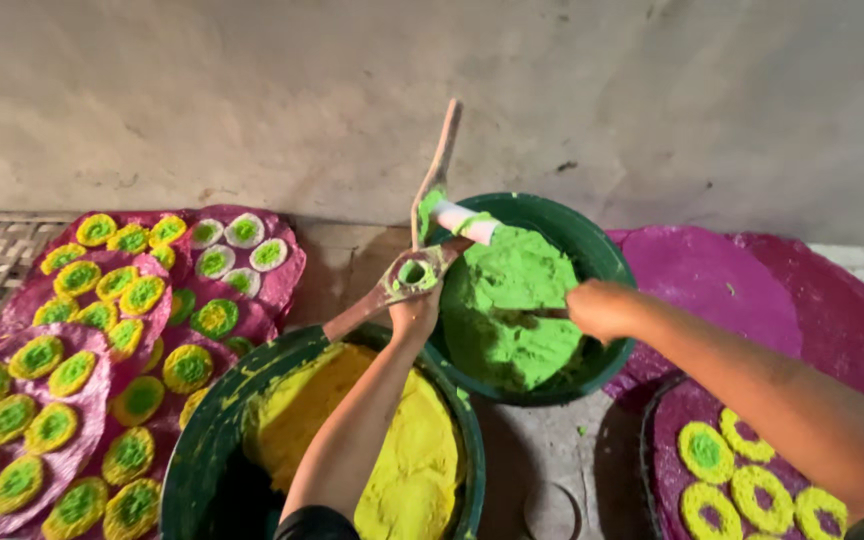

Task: The person uses a manual press tool to scoop yellow dough from a green bowl and form circular shapes onto a purple surface. They then use the same tool to scoop green dough and press it into the center of the yellow circles, creating a two-toned pattern. The finished dough circles are arranged on a purple tray.

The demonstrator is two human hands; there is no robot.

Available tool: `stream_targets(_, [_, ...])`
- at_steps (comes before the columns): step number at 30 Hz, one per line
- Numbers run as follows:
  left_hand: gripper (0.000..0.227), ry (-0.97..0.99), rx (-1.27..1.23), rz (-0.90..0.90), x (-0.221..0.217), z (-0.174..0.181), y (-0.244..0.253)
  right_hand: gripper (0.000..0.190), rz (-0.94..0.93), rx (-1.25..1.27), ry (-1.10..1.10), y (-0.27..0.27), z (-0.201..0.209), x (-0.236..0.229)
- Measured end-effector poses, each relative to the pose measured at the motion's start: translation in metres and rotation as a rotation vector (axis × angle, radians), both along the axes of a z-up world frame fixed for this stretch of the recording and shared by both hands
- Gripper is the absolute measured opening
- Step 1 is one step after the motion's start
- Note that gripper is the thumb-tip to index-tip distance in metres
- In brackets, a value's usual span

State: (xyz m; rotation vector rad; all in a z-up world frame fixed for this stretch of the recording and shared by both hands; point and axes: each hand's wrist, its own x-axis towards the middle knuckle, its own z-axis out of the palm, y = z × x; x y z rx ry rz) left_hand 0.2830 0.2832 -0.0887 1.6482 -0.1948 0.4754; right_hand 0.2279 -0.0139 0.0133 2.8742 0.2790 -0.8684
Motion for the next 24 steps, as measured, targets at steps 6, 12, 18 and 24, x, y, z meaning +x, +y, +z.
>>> stream_targets(6, [0.039, -0.003, 0.020, 0.059, 0.007, -0.031, 0.002, 0.019, 0.020, 0.159, -0.555, 0.060, -0.007, 0.058])
stream_targets(12, [0.041, 0.010, 0.000, 0.078, -0.002, -0.023, -0.004, 0.021, -0.245, 0.257, -0.567, 0.094, -0.083, 0.073])
stream_targets(18, [0.032, -0.006, -0.055, 0.052, -0.004, -0.016, -0.004, 0.024, -0.214, 0.200, -0.482, 0.139, -0.141, 0.034])
stream_targets(24, [0.034, -0.069, 0.008, 0.117, 0.004, -0.021, -0.008, 0.017, 0.132, 0.330, -0.414, 0.114, -0.126, -0.019])
